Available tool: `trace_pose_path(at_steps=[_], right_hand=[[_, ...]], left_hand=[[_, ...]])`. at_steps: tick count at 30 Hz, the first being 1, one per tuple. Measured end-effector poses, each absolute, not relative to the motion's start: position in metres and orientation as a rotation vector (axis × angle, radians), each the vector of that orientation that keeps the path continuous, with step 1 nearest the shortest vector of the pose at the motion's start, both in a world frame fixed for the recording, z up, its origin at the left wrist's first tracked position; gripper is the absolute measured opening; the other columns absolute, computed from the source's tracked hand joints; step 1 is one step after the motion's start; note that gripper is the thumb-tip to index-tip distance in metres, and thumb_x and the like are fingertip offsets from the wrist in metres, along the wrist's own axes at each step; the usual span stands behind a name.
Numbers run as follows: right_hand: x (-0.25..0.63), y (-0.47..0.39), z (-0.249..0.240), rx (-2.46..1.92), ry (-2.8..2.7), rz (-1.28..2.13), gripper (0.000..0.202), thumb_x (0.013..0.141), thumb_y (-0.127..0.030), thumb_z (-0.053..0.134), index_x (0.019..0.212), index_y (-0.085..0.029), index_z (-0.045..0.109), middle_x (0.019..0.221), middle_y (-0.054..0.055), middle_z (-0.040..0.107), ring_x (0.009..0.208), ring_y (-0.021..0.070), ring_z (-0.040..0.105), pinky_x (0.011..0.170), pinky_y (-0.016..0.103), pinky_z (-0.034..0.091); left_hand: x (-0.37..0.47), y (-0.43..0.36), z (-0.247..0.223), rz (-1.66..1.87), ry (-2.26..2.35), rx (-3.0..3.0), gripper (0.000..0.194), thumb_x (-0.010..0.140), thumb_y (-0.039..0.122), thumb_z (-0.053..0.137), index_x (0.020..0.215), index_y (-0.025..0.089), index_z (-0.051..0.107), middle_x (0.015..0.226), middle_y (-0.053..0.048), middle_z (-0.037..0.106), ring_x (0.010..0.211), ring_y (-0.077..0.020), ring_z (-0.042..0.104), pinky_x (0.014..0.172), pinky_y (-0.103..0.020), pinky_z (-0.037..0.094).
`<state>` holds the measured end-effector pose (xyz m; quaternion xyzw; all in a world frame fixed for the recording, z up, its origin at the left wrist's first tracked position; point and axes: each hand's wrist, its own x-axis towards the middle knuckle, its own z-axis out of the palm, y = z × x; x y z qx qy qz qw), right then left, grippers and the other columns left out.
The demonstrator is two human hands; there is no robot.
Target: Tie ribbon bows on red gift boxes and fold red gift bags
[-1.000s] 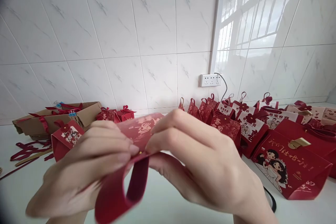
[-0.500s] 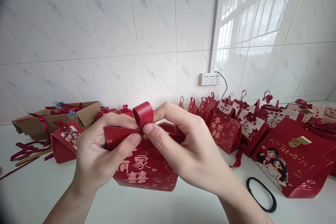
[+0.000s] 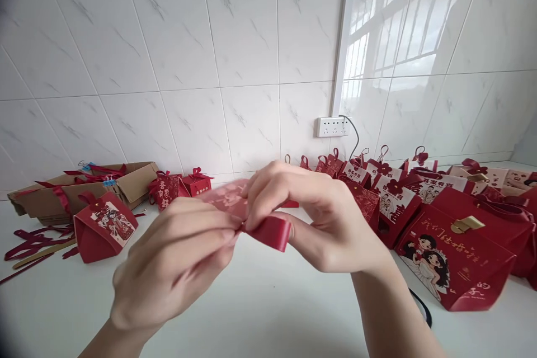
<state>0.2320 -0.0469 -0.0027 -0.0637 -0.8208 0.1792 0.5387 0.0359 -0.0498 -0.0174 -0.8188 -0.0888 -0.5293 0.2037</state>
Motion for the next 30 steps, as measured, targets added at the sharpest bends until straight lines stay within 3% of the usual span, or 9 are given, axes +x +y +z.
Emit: trace_pose_path(at_steps=[6,9,13,18,21,25,30], right_hand=[[0.239,-0.047,0.002,-0.088,-2.049,0.384,0.017,0.089,-0.031,0.057,0.081,-0.022,0.068,0.077,0.004,0.064,0.074,0.0176,0.062,0.075,0.039,0.054],[0.231,-0.046,0.000,-0.004,-1.976,0.404,0.014,0.088,-0.026,0.058,0.080,-0.019,0.067,0.076,0.004,0.063,0.072,0.0163,0.062,0.070,0.035,0.055],[0.219,-0.045,-0.005,-0.190,-1.789,0.449,0.006,0.081,-0.013,0.065,0.082,-0.018,0.066,0.077,0.003,0.062,0.075,0.0152,0.061,0.067,0.030,0.053],[0.212,-0.048,-0.012,-0.604,-1.587,0.670,0.011,0.083,-0.024,0.064,0.074,-0.019,0.058,0.069,-0.002,0.059,0.058,0.0081,0.054,0.048,0.018,0.044],[0.219,-0.060,-0.016,-0.797,-1.575,0.691,0.014,0.083,-0.024,0.062,0.072,-0.018,0.056,0.067,-0.003,0.059,0.057,0.0072,0.054,0.048,0.017,0.043],[0.241,-0.105,-0.023,-1.104,-1.524,0.374,0.006,0.081,-0.021,0.063,0.076,-0.018,0.061,0.071,-0.002,0.062,0.066,0.0103,0.061,0.057,0.019,0.048],[0.269,-0.196,-0.030,-1.344,-0.970,-0.324,0.008,0.080,-0.027,0.063,0.078,-0.020,0.061,0.069,-0.002,0.062,0.064,0.0126,0.063,0.054,0.022,0.048]], left_hand=[[0.034,-0.057,-0.016,-1.310,-0.152,-2.039,0.015,0.071,0.005,0.067,0.075,0.018,0.062,0.079,-0.003,0.073,0.073,-0.0153,0.067,0.062,-0.029,0.055],[0.033,-0.059,-0.017,-1.360,-0.206,-2.121,0.017,0.072,0.003,0.067,0.079,0.018,0.062,0.083,-0.002,0.073,0.075,-0.0147,0.066,0.068,-0.030,0.056],[0.034,-0.053,-0.018,-1.704,-0.389,-2.305,0.020,0.078,0.004,0.062,0.091,0.018,0.059,0.084,-0.001,0.070,0.078,-0.0129,0.065,0.069,-0.025,0.055],[0.038,-0.042,-0.019,-1.888,-1.136,-2.704,0.005,0.084,0.025,0.062,0.086,0.024,0.057,0.078,0.004,0.067,0.066,-0.0099,0.064,0.055,-0.018,0.052],[0.042,-0.035,-0.022,-1.757,-1.225,-3.031,0.010,0.084,0.032,0.061,0.089,0.025,0.057,0.089,0.002,0.067,0.083,-0.0136,0.066,0.068,-0.022,0.055],[0.047,-0.029,-0.028,-1.281,-1.087,-3.372,0.034,0.085,0.040,0.057,0.117,0.030,0.050,0.108,-0.002,0.066,0.098,-0.0192,0.064,0.078,-0.029,0.054],[0.051,-0.020,-0.039,-1.086,-0.555,-2.889,0.027,0.090,0.044,0.048,0.105,0.024,0.058,0.105,-0.001,0.065,0.100,-0.0207,0.062,0.088,-0.033,0.047]])
